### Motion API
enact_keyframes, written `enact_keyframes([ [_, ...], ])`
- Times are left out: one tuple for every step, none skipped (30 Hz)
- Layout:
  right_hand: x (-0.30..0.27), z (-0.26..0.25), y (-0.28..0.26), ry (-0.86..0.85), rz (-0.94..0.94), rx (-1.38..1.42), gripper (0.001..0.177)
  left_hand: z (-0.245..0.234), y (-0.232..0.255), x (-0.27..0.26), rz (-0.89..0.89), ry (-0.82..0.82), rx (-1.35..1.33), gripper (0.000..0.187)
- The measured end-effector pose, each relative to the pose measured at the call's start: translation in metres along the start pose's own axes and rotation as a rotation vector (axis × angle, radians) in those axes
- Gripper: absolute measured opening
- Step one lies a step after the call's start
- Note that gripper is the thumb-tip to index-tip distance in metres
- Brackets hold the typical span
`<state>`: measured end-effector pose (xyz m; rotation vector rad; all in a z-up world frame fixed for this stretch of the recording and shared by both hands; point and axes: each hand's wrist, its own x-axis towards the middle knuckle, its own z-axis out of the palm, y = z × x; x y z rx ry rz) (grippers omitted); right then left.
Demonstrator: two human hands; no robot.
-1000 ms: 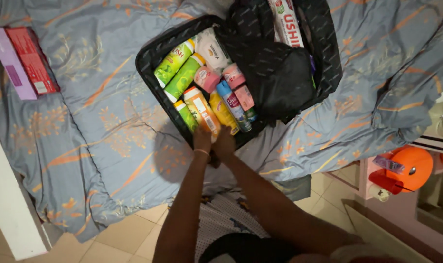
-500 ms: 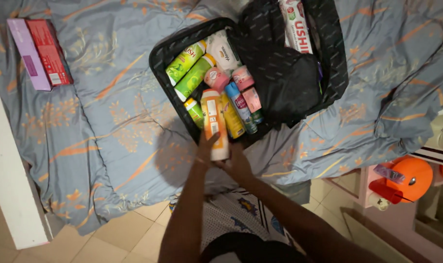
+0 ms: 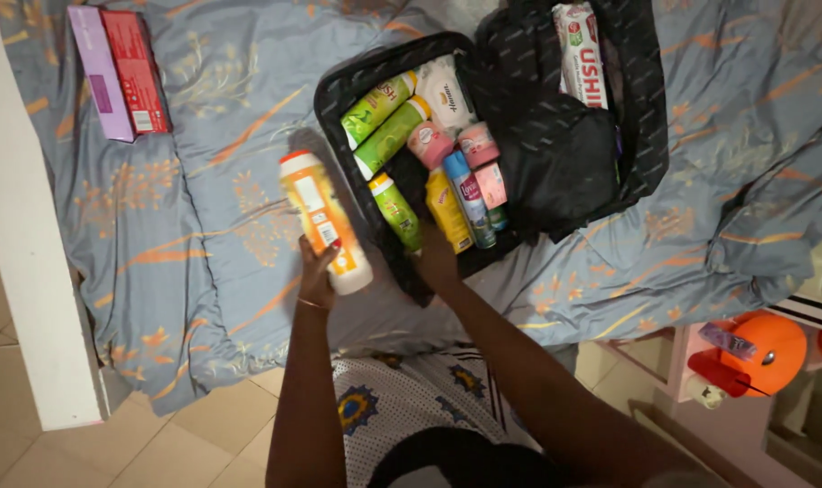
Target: Unpack various toiletry items and bottles from a suitcase onto a bed.
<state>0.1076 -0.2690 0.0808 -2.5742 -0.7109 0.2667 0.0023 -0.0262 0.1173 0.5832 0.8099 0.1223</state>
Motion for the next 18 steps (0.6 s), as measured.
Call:
enact_keyframes([
  [0.01,0.008,0.001,-0.005,-0.004,-0.001,0.076,-0.006,0.0,-0.002,0.001,0.004,-0.005,0.06],
  [0.02,0.017,0.001,-0.081,0.137,-0.028,0.082,-0.013,0.0,-0.003,0.014,0.031,-0.039,0.06],
  [0.03,0.027,-0.001,-0.162,0.273,-0.051,0.087,-0.022,0.002,-0.008,0.032,0.064,-0.073,0.06],
  [0.03,0.032,0.009,-0.171,0.263,-0.049,0.087,-0.028,0.002,-0.014,0.038,0.075,-0.077,0.06],
  [0.034,0.038,0.018,-0.202,0.2,-0.073,0.083,-0.033,0.006,-0.016,0.045,0.067,-0.062,0.06],
  [0.04,0.042,0.028,-0.234,0.136,-0.096,0.078,-0.037,0.009,-0.018,0.052,0.059,-0.047,0.061],
  [0.041,0.039,0.035,-0.232,0.136,-0.093,0.078,-0.044,0.011,-0.023,0.053,0.059,-0.043,0.061],
  [0.043,0.036,0.043,-0.337,0.273,0.115,0.079,-0.05,0.012,-0.027,0.045,0.072,-0.041,0.059],
  [0.044,0.032,0.052,-0.443,0.406,0.321,0.08,-0.056,0.012,-0.032,0.036,0.086,-0.043,0.058],
  [0.035,0.022,0.054,-0.443,0.405,0.321,0.08,-0.063,0.012,-0.034,0.036,0.086,-0.043,0.058],
  [0.026,0.013,0.056,-0.413,0.429,0.486,0.083,-0.071,0.014,-0.033,0.024,0.099,-0.01,0.054],
  [0.018,0.004,0.058,-0.381,0.45,0.651,0.086,-0.079,0.016,-0.033,0.012,0.113,0.023,0.051],
  [0.01,-0.012,0.045,-0.383,0.455,0.645,0.086,-0.088,0.014,-0.034,0.006,0.114,0.017,0.051],
  [0.001,-0.028,0.031,-0.408,0.555,0.916,0.079,-0.097,0.012,-0.036,0.012,0.117,-0.017,0.049],
  [-0.003,-0.045,0.019,-0.424,0.648,1.184,0.072,-0.104,0.009,-0.034,0.022,0.117,-0.054,0.048],
  [-0.003,-0.043,0.01,-0.423,0.648,1.174,0.072,-0.109,0.009,-0.033,0.02,0.114,-0.063,0.048],
  [0.002,-0.04,0.0,-0.482,0.664,1.248,0.073,-0.114,0.011,-0.029,0.059,0.091,-0.066,0.046],
  [0.006,-0.036,-0.011,-0.542,0.68,1.321,0.076,-0.118,0.013,-0.026,0.098,0.068,-0.069,0.044],
])
